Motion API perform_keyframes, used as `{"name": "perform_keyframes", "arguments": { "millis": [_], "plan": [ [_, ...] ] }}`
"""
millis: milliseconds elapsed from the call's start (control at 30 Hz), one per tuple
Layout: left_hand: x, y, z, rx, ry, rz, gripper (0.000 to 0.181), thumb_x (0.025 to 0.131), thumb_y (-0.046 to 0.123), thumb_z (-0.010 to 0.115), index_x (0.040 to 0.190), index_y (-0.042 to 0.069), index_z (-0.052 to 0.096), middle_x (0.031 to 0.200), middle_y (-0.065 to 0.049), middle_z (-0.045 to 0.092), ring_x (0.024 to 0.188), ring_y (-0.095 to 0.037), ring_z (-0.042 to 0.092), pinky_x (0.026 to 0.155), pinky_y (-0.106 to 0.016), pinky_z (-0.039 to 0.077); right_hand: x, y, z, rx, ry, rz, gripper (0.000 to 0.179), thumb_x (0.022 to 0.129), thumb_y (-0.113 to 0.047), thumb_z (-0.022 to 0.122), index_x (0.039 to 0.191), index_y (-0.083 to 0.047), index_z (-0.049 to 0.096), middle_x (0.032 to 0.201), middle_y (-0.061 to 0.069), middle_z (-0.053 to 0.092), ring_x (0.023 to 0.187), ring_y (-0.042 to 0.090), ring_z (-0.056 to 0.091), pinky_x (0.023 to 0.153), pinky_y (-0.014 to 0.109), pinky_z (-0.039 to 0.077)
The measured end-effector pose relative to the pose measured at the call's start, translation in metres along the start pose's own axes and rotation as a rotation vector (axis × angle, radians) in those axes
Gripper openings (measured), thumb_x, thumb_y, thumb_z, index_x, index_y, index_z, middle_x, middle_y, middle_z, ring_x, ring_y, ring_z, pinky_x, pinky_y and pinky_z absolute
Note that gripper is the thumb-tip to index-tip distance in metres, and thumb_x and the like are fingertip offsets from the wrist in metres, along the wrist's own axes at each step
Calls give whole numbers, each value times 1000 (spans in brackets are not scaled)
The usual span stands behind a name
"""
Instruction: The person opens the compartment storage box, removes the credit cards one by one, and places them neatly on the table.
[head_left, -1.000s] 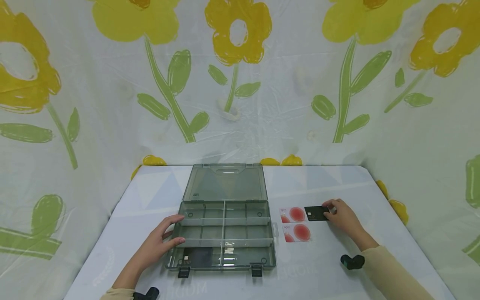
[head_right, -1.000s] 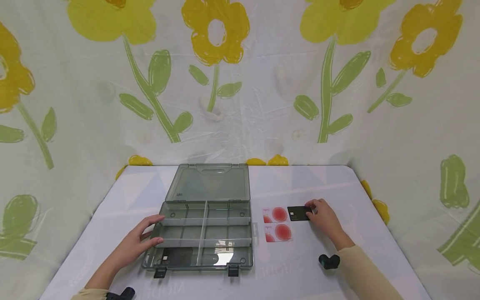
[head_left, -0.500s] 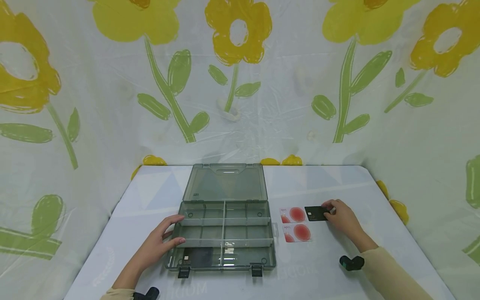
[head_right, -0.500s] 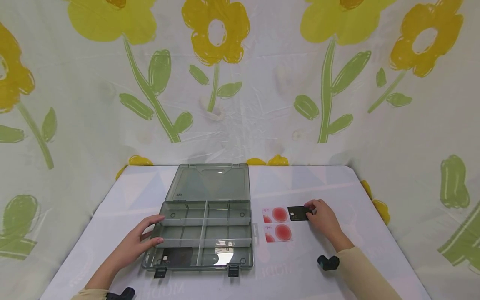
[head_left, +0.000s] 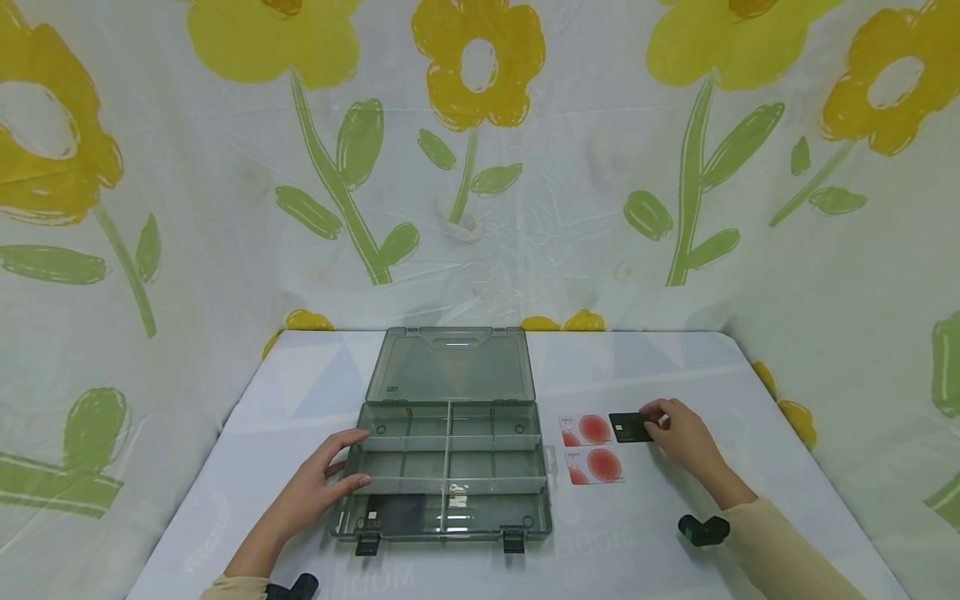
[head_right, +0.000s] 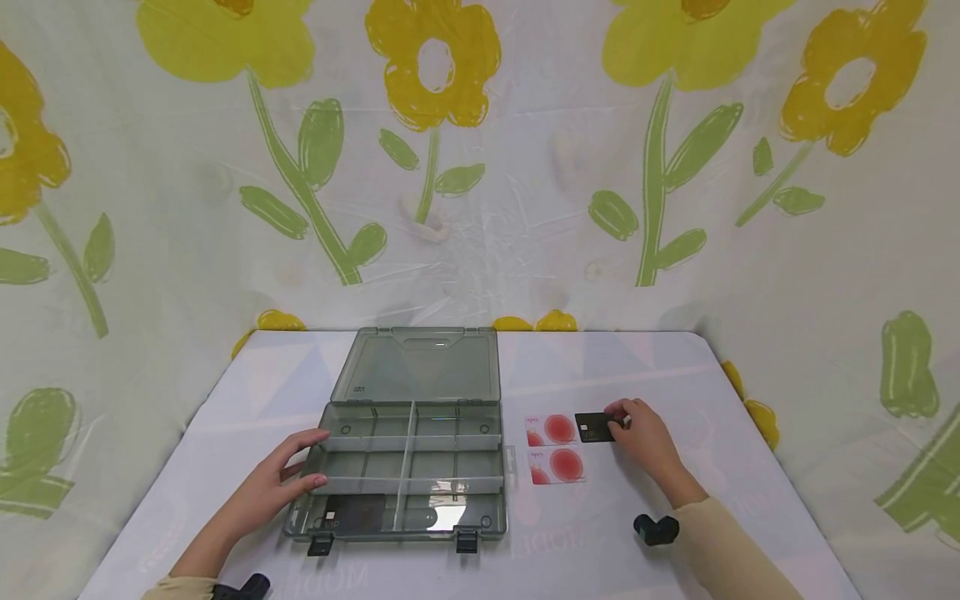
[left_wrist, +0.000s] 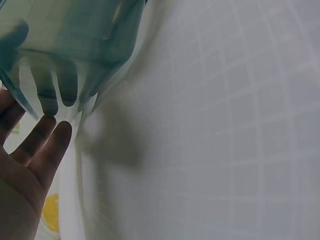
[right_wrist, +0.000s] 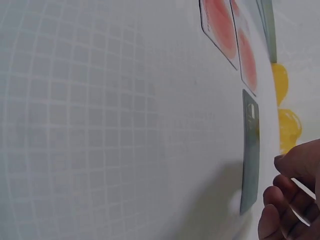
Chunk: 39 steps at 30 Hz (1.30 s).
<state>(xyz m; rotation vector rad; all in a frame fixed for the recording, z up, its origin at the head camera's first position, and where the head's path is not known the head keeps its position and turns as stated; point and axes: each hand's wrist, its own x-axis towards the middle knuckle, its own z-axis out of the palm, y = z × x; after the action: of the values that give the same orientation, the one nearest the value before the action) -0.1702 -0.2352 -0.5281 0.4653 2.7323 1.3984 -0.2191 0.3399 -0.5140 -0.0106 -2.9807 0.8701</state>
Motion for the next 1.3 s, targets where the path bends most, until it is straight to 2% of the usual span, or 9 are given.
{"name": "perform_keyframes", "arguments": {
  "millis": [267,467,700,933,1067,1200,1300],
  "plan": [
    [0,2,0,1,0,-1,67,92,25,78,149,10,48,152,-17,44,140,-44,41,106,-62,48,-3,-7,1,12,8,-17,19,96,-7,66,114,0,68,99,11,61,86,25,55,65,31,54],
    [0,2,0,-2,2,-4,67,92,25,78,149,10,48,152,-17,44,141,-44,40,106,-63,48,-7,-18,2,25,14,-63,19,96,-8,67,114,0,69,98,10,63,85,23,55,69,31,54],
    [0,2,1,-1,3,-6,68,91,26,78,149,9,48,152,-17,44,140,-44,41,106,-63,48,-12,-39,2,68,-23,-79,21,98,-10,66,117,-2,68,99,7,63,85,22,54,67,25,54],
    [1,2,0,-1,2,-1,67,92,25,78,149,8,48,152,-18,44,140,-45,41,105,-63,48,-17,-64,9,84,-66,-78,23,97,-12,69,119,-6,68,104,5,66,88,20,57,77,30,58],
    [1,1,0,-4,1,-1,67,92,25,78,149,8,48,152,-18,44,140,-45,41,106,-63,48,-22,-80,11,109,-92,-117,22,96,-13,70,118,-8,68,105,3,67,87,18,58,74,28,59],
    [1,1,0,-6,0,3,67,92,24,78,149,7,47,152,-18,44,140,-44,41,106,-63,48,-26,-94,14,135,-118,-176,19,97,-12,70,115,-10,69,98,-3,66,82,13,57,65,23,56],
    [1,1,-1,-5,0,7,67,92,23,78,149,7,47,152,-18,44,140,-44,41,106,-62,48,-30,-104,17,157,-129,-226,17,97,-11,70,114,-11,70,95,-6,66,80,10,58,64,22,55]
  ]
}}
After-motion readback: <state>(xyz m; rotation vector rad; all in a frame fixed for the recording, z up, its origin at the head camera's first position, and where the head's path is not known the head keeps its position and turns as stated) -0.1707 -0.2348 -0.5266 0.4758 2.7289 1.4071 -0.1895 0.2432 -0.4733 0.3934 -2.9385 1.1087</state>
